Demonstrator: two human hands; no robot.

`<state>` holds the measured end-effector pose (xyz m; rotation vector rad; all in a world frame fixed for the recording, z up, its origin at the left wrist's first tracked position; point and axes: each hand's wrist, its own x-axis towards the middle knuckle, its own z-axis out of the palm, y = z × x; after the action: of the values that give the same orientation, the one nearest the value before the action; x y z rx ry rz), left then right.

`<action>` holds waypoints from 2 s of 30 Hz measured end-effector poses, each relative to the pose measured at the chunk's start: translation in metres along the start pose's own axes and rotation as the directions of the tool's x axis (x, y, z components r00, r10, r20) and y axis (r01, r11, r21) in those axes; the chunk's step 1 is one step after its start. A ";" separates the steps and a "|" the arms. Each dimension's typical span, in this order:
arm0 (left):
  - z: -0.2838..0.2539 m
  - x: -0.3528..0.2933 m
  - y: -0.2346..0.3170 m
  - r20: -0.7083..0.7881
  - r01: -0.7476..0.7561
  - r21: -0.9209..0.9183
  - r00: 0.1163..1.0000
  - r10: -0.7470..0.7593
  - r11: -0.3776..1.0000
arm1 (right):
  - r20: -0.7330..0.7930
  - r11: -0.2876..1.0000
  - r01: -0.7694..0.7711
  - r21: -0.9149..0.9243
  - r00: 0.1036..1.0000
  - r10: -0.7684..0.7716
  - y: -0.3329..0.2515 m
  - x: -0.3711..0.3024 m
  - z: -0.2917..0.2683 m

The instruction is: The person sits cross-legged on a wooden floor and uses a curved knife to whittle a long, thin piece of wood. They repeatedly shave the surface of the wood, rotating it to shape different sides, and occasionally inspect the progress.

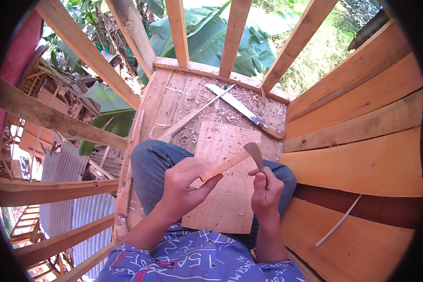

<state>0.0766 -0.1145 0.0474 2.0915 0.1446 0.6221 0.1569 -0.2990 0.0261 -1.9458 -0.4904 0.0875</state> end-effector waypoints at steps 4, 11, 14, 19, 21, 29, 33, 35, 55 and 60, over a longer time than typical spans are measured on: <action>-0.003 0.004 0.006 -0.032 -0.019 0.049 0.999 0.020 0.999 | 0.147 0.989 0.091 -0.119 0.986 -0.073 -0.017 -0.008 -0.001; -0.001 0.001 0.010 -0.023 -0.091 0.101 0.995 0.094 0.991 | 0.166 0.968 0.104 -0.226 0.984 -0.067 -0.024 -0.008 0.001; 0.001 0.005 0.011 -0.106 -0.176 0.059 0.978 0.182 0.983 | 0.059 0.976 0.054 -0.213 0.997 -0.043 -0.019 -0.002 -0.003; -0.006 0.001 0.022 -0.075 -0.136 0.078 0.987 0.142 0.988 | -0.109 0.987 -0.084 -0.138 0.992 0.069 0.007 0.013 -0.032; -0.004 0.002 0.021 -0.073 -0.119 0.068 0.990 0.124 0.991 | -0.034 0.994 -0.034 -0.105 0.999 0.030 -0.005 0.008 -0.031; 0.007 0.005 0.021 -0.081 -0.148 0.047 0.985 0.152 0.988 | 0.116 0.990 0.040 -0.136 0.993 -0.024 -0.016 -0.005 -0.010; 0.006 0.003 0.023 -0.070 -0.150 0.070 0.985 0.155 0.986 | 0.084 0.968 0.119 -0.223 0.991 -0.103 -0.013 0.000 -0.015; 0.005 0.000 0.026 -0.128 -0.169 0.065 0.976 0.176 0.984 | -0.096 0.990 0.006 -0.141 0.995 -0.019 0.009 0.008 -0.020; 0.001 0.000 0.020 -0.088 -0.192 0.113 0.975 0.202 0.975 | -0.066 0.963 0.026 -0.269 0.997 -0.045 -0.005 0.017 -0.024; -0.007 0.000 0.020 -0.118 -0.195 0.109 0.971 0.207 0.975 | -0.212 0.965 -0.048 -0.259 0.977 -0.008 0.020 0.029 -0.030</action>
<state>0.0709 -0.1209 0.0665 2.1757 0.0356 0.8887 0.1978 -0.3201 0.0258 -2.1904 -0.3536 -0.1799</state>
